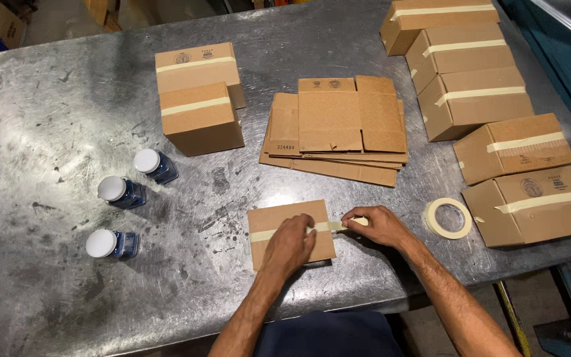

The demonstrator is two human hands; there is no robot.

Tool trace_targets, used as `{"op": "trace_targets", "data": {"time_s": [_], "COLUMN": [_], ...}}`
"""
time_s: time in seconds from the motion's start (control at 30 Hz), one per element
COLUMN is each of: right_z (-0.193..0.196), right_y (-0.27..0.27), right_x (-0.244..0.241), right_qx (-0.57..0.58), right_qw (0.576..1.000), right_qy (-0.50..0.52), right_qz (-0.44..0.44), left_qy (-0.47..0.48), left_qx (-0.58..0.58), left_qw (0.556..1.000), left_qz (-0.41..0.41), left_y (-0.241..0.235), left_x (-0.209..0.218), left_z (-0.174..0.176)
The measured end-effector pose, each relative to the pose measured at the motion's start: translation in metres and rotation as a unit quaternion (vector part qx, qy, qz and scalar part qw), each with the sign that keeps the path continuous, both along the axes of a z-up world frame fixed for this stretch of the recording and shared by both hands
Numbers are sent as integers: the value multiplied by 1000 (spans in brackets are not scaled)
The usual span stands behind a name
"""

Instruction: The person folds cardboard boxes, places a blue bottle inside each one, and seals the boxes with adhesive tape.

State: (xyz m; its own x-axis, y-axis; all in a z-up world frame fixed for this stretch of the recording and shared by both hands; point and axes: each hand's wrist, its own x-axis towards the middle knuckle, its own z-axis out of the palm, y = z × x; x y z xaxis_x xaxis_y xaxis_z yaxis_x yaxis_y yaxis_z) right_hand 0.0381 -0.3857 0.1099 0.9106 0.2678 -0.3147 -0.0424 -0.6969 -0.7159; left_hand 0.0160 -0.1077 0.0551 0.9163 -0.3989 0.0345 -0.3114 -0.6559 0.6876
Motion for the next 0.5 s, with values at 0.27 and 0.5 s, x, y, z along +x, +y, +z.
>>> {"op": "trace_targets", "data": {"time_s": [0.27,0.5], "right_z": [5,15], "right_y": [-3,12], "right_x": [-5,-10], "right_qx": [-30,-175], "right_qw": [999,982], "right_qy": [6,-50], "right_qz": [-13,50], "left_qy": [32,71], "left_qx": [42,105], "left_qw": [998,992], "left_qz": [-41,-27], "left_y": [-38,-50], "left_x": [26,37], "left_z": [-6,2]}}
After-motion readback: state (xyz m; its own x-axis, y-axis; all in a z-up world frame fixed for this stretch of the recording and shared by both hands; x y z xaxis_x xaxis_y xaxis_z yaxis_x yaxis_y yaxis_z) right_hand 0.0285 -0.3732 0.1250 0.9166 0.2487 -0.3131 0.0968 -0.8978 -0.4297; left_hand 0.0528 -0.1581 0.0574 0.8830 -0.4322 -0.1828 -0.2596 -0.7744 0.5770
